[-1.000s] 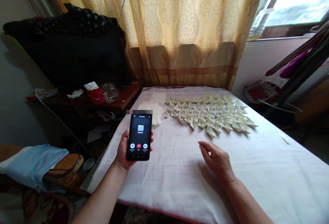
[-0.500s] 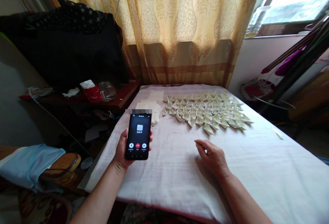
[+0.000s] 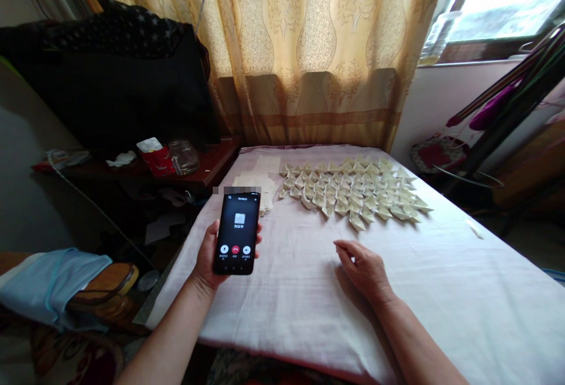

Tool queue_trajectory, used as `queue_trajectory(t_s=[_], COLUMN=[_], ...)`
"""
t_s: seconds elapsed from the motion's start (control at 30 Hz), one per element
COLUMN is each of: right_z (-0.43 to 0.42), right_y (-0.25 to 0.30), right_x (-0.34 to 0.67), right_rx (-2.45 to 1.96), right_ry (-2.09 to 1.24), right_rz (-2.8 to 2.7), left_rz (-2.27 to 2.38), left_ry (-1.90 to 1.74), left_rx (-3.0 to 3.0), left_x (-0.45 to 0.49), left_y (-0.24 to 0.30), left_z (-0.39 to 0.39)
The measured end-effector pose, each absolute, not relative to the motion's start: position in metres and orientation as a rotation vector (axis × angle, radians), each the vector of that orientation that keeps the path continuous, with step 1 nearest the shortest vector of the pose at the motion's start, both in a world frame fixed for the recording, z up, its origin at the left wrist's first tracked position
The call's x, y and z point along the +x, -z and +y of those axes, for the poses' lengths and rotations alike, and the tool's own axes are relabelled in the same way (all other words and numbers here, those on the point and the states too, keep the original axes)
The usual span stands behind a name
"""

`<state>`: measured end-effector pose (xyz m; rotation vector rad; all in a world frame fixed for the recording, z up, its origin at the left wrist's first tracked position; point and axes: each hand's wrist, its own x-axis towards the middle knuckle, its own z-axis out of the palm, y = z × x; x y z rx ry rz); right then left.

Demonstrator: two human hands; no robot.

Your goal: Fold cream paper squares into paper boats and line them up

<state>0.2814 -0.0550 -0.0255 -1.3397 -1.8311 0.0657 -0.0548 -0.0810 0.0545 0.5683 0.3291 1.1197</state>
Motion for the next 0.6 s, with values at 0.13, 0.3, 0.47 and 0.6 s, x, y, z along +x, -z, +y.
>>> queue_trajectory(t_s=[0.13,0.3,0.47,0.6], right_z=[-0.0543,-0.0536,-0.0536,-0.0528], right_y=[0.0266,0.0287,0.0306,0.0329], right_x=[0.282,0.2819,0.2822,0.2824], right_rx=[-1.344,-1.342,-1.352,-1.377], right_ry=[-0.077,-0.092,-0.1,-0.119], right_rz=[-1.842,-1.844,-1.865,-1.865], left_rz=[0.32,0.297,0.29,0.308], left_ry=[-1.12,-1.12,-1.121,-1.114], left_rx=[0.568,0.589,0.582,0.562], left_x=[-0.0545,-0.0509,-0.047,-0.0473], left_y=[-0.0563,-0.0582,-0.0569,-0.0546], left_z=[-0.0819,-0.0812,-0.0776,-0.0754])
